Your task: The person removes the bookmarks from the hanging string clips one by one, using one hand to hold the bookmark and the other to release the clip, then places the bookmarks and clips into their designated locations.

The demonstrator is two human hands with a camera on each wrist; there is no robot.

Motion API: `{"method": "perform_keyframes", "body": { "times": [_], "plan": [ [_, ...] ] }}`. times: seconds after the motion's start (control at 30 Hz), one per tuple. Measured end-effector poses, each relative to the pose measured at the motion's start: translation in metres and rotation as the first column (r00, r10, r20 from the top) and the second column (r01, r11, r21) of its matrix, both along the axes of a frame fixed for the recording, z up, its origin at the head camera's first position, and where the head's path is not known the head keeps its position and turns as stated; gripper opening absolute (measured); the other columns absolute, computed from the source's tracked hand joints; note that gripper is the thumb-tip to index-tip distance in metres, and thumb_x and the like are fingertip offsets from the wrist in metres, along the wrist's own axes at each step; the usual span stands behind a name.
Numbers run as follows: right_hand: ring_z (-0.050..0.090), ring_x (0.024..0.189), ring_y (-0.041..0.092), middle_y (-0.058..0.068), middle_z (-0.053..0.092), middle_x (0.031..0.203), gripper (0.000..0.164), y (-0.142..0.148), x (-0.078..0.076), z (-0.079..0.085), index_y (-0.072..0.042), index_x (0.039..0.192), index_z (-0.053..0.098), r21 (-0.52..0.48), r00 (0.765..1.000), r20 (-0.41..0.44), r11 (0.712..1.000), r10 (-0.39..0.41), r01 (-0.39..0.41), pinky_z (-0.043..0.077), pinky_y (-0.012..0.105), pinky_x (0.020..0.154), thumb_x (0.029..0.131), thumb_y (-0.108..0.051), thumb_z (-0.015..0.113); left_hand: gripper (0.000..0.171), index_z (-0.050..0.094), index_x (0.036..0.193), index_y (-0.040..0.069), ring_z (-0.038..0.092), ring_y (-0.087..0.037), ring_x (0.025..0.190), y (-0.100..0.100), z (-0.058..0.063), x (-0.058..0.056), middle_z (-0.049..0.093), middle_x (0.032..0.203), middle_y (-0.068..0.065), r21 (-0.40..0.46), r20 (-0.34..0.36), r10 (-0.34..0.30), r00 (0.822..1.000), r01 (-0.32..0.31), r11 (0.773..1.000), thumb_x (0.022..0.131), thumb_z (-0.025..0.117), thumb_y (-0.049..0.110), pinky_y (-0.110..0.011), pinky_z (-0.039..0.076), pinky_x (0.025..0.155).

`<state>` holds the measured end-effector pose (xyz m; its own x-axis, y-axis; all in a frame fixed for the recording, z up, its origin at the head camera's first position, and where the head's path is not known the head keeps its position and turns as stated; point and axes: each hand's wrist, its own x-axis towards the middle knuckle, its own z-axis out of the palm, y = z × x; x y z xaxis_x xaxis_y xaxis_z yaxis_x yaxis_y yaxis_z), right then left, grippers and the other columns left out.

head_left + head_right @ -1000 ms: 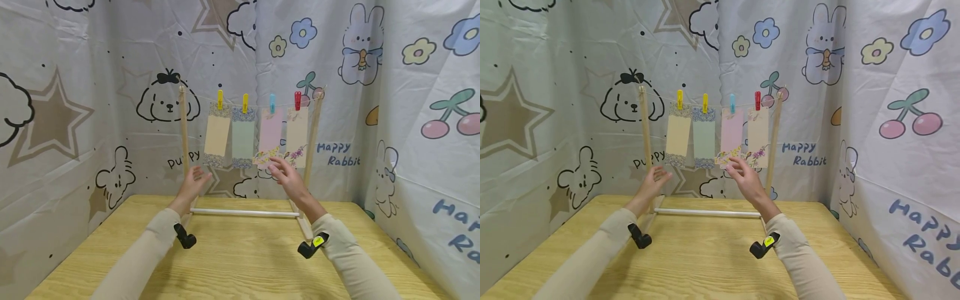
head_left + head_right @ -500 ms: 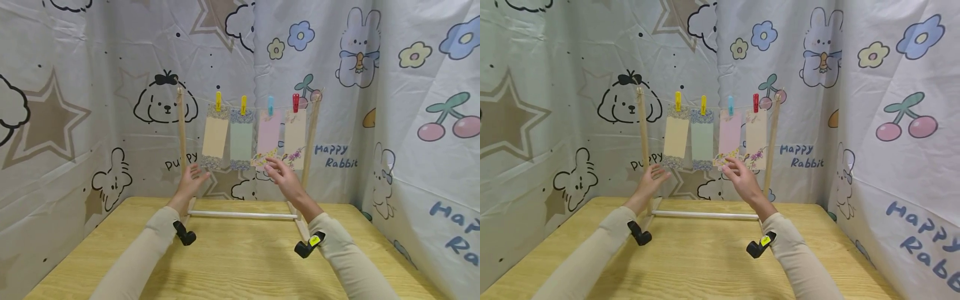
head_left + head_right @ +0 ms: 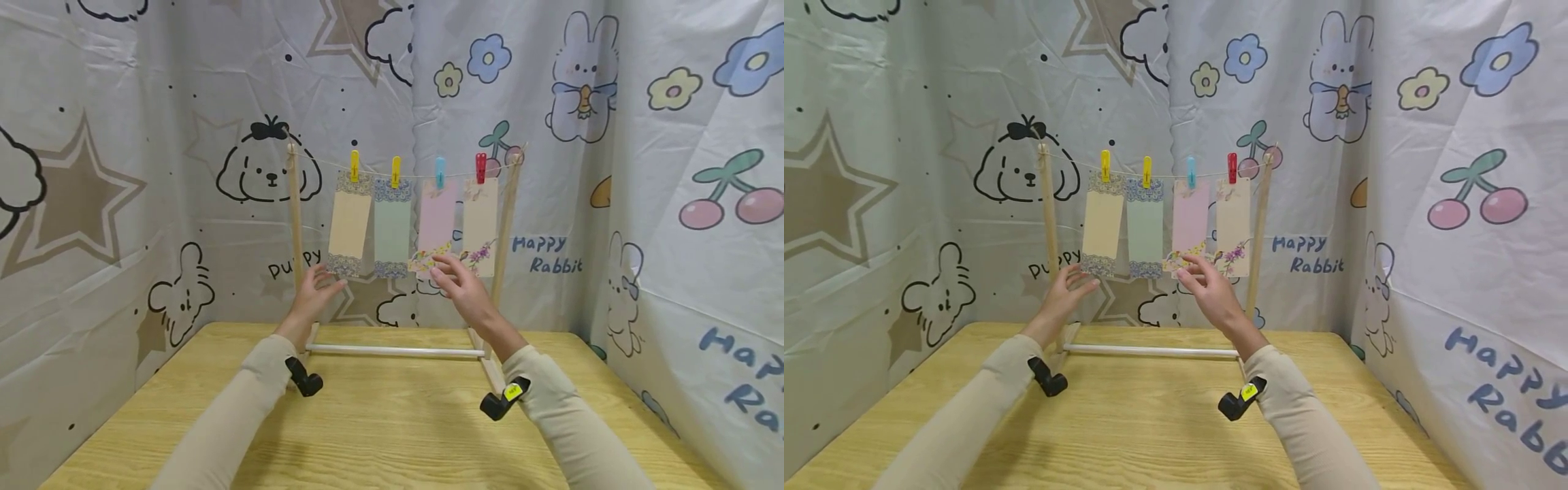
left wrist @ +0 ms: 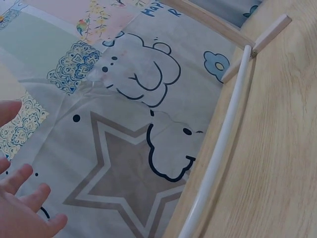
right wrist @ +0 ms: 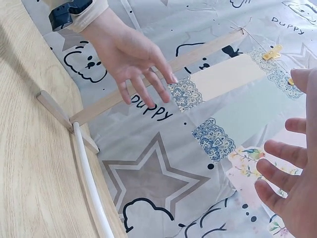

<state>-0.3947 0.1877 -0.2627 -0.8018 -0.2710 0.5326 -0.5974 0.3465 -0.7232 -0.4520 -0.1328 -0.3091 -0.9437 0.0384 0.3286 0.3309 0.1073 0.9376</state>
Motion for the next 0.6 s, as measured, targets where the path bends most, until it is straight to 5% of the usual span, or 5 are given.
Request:
{"method": "perform_keyframes", "body": {
  "times": [0.27, 0.6],
  "plan": [
    [0.053, 0.129, 0.044, 0.025, 0.053, 0.143, 0.055, -0.0022, 0.0007, -0.0021, -0.006, 0.156, 0.042, 0.009, 1.0, -0.003, 1.0, 0.004, -0.004, 0.042, 0.063, 0.103, 0.111, -0.038, 0.049, 0.082, 0.019, 0.164, 0.009, 0.028, -0.041, 0.149, -0.0014, 0.0051, -0.003, 0.02, 0.166, -0.02, 0.018, -0.022, -0.011, 1.0, 0.011, 1.0, 0.101, 0.07, 0.024, -0.052, 0.03, 0.117],
    [0.054, 0.129, 0.043, 0.024, 0.053, 0.144, 0.054, -0.0038, 0.0009, -0.0069, -0.009, 0.156, 0.042, 0.02, 1.0, -0.003, 1.0, 0.01, -0.01, 0.044, 0.061, 0.101, 0.111, -0.037, 0.049, 0.081, 0.026, 0.162, 0.01, 0.036, -0.039, 0.145, -0.0008, 0.0084, -0.0022, 0.027, 0.163, -0.02, 0.057, -0.012, 0.012, 1.0, -0.011, 0.998, 0.098, 0.074, 0.021, -0.052, 0.032, 0.116]
  ]
}}
